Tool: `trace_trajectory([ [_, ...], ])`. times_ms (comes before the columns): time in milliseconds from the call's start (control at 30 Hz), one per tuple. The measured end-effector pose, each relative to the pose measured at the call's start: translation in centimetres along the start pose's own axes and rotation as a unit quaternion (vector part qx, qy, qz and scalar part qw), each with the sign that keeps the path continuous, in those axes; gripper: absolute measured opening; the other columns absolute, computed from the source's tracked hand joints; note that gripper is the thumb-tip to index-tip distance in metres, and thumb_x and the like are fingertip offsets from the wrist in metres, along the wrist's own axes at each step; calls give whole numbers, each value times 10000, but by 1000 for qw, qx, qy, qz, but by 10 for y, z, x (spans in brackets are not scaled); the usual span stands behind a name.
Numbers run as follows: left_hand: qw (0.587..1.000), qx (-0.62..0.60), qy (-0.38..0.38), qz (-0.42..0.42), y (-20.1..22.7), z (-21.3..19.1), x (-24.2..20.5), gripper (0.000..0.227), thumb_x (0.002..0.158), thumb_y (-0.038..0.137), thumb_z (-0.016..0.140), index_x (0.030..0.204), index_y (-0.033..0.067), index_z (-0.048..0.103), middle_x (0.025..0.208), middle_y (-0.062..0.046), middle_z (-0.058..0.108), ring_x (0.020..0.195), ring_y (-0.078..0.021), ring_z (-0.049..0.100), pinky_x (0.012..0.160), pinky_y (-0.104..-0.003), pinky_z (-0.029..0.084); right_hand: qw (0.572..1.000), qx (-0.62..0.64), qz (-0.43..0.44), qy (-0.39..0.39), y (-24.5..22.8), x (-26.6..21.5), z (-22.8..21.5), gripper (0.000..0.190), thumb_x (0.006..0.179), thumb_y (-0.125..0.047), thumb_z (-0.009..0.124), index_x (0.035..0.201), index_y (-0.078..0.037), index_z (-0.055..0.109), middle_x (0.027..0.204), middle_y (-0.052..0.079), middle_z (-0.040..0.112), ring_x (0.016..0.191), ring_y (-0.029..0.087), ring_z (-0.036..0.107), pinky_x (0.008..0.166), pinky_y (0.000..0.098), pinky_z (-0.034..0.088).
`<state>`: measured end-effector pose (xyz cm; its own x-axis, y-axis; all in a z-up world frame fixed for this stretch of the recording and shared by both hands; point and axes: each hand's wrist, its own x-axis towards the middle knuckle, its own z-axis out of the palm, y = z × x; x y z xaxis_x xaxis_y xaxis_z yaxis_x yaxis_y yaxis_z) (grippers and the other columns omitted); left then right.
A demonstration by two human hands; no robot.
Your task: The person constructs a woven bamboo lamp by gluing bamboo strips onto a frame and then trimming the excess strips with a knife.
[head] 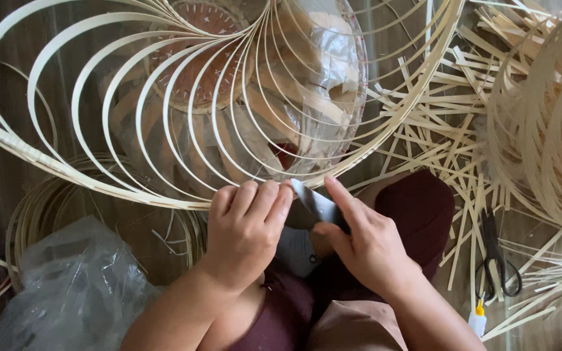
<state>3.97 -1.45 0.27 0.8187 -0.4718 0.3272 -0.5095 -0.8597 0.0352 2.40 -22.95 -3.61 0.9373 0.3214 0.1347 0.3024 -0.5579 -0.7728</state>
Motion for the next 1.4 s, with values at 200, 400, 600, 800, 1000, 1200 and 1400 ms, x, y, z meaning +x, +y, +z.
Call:
trace_trajectory([
  [200, 1000, 8, 17, 3, 0, 4, 2, 159, 976, 171, 678, 1110, 92, 712, 973, 22, 598, 905, -155, 562, 816, -348, 428, 997, -67, 15, -39, -10, 11, -9, 561, 895, -183, 745, 1417, -65, 576, 880, 124, 703, 709, 302, 693, 630, 390, 563],
  [400, 1000, 24, -9, 6, 1, 6, 2, 227, 923, 174, 663, 1130, 98, 716, 980, 21, 602, 917, -162, 569, 825, -358, 430, 998, -67, 17, 13, -12, 20, -5, 443, 915, -214, 749, 1324, -98, 627, 942, 124, 720, 740, 306, 711, 632, 379, 568],
  [600, 1000, 14, -25, -6, 0, -2, 0, 279, 909, 182, 649, 1170, 117, 724, 1008, 19, 606, 966, -177, 579, 870, -378, 418, 998, 5, 12, 66, 9, 19, 0, 377, 973, -196, 732, 1304, -63, 610, 1068, 143, 728, 908, 335, 740, 737, 371, 592],
  [800, 999, 22, 6, -44, -8, -13, -8, 276, 867, 122, 734, 1139, 167, 744, 1050, 23, 621, 1009, -213, 571, 943, -453, 405, 984, 60, 149, 82, 36, 8, -25, 704, 940, -192, 724, 1551, -73, 395, 1132, 179, 748, 957, 313, 758, 822, 370, 602],
  [1000, 996, 28, 12, -79, -8, -27, -1, 213, 919, 146, 764, 1129, 149, 730, 1108, -18, 632, 1133, -254, 579, 1087, -508, 399, 992, 62, 82, 75, 48, 10, -35, 765, 939, -128, 722, 1589, -31, 332, 1298, 232, 680, 1208, 333, 703, 977, 376, 552],
  [1200, 1000, 13, 4, 6, 14, -7, 25, 406, 817, 236, 767, 1175, 45, 748, 1093, -62, 663, 1045, -237, 605, 958, -424, 444, 995, 80, 5, 51, 34, 7, -19, 750, 932, -134, 734, 1567, -8, 356, 1414, 253, 608, 1321, 396, 622, 1073, 412, 503],
  [1400, 998, -35, 41, 10, 7, 3, 36, 209, 959, 129, 747, 1161, 78, 721, 1007, -16, 607, 948, -209, 600, 895, -381, 497, 998, 57, 19, 37, 25, 7, -22, 811, 927, -168, 732, 1583, 11, 288, 1365, 224, 644, 1231, 398, 656, 978, 420, 546],
])
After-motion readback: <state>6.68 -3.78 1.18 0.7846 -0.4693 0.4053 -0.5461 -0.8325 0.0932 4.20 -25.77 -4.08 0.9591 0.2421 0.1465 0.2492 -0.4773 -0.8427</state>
